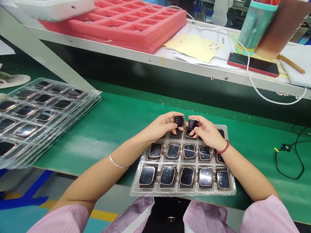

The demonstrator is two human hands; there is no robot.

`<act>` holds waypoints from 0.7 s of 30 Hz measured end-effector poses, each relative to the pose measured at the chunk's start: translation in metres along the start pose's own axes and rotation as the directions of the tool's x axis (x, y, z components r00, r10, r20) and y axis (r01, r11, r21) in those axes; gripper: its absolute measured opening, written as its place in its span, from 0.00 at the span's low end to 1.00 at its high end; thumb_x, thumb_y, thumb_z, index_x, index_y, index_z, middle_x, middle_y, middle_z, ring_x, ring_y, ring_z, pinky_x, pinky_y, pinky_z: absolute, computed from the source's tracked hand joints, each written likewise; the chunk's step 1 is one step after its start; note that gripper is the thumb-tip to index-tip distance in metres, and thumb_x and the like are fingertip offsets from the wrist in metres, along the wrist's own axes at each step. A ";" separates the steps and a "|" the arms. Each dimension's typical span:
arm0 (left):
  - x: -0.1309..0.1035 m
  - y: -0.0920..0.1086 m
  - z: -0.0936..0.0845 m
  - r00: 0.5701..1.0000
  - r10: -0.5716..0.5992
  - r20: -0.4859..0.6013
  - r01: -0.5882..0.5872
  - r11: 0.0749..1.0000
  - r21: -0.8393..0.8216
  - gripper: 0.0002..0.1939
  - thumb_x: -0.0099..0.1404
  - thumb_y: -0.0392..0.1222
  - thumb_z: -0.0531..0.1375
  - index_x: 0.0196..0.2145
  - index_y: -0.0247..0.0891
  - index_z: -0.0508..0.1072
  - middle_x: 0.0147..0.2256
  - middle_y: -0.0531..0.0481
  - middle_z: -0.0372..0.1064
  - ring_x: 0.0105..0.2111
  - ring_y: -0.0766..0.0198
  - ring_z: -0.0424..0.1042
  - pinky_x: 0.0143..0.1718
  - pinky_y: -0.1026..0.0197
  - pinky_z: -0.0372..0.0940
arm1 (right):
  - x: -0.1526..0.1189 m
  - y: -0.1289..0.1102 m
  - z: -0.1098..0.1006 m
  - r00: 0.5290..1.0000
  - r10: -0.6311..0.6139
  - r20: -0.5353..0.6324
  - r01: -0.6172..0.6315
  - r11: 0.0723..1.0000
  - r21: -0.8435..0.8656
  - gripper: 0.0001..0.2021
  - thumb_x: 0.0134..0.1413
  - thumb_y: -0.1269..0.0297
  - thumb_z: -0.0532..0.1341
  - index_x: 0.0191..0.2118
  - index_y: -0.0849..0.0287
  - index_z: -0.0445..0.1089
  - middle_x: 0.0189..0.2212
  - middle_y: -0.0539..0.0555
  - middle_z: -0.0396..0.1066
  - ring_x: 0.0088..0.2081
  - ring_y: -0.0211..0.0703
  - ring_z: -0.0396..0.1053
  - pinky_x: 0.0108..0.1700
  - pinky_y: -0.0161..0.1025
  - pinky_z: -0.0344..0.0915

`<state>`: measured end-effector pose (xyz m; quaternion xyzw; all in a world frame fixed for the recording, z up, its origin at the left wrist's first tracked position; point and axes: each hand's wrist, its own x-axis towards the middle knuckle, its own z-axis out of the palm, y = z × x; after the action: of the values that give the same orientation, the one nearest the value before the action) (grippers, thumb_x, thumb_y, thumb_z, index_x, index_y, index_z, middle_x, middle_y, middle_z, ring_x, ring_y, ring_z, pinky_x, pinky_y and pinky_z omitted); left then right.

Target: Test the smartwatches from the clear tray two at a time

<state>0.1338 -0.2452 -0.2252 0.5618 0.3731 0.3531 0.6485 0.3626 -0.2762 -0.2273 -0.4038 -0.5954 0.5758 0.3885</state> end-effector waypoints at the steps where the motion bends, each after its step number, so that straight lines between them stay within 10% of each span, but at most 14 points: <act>1: 0.002 0.001 0.000 1.000 -0.022 0.018 0.023 1.000 -0.011 0.21 0.59 0.29 0.59 0.51 0.34 0.73 0.41 0.45 0.78 0.37 0.63 0.80 0.30 0.66 0.70 | 0.000 -0.001 0.001 1.000 -0.009 -0.010 0.009 1.000 -0.009 0.20 0.58 0.69 0.64 0.56 0.54 0.71 0.48 0.54 0.79 0.36 0.39 0.79 0.37 0.39 0.80; 10: -0.008 -0.003 0.001 0.998 0.052 -0.038 -0.048 0.994 0.099 0.15 0.68 0.49 0.62 0.45 0.35 0.76 0.37 0.46 0.79 0.30 0.64 0.79 0.27 0.66 0.67 | -0.001 -0.009 0.001 0.998 0.004 -0.067 -0.005 1.000 -0.012 0.15 0.61 0.51 0.66 0.46 0.57 0.74 0.36 0.54 0.82 0.25 0.36 0.74 0.28 0.35 0.73; 21: -0.009 -0.008 0.003 0.996 0.092 0.007 -0.092 0.986 0.139 0.15 0.65 0.36 0.62 0.50 0.35 0.74 0.41 0.46 0.79 0.35 0.63 0.80 0.34 0.64 0.72 | -0.004 -0.008 0.002 0.999 0.003 -0.039 -0.006 0.997 -0.077 0.14 0.60 0.60 0.67 0.50 0.56 0.72 0.41 0.55 0.81 0.28 0.36 0.75 0.31 0.36 0.75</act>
<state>0.1325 -0.2551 -0.2319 0.6221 0.3704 0.3557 0.5910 0.3618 -0.2807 -0.2192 -0.4309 -0.6085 0.5453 0.3829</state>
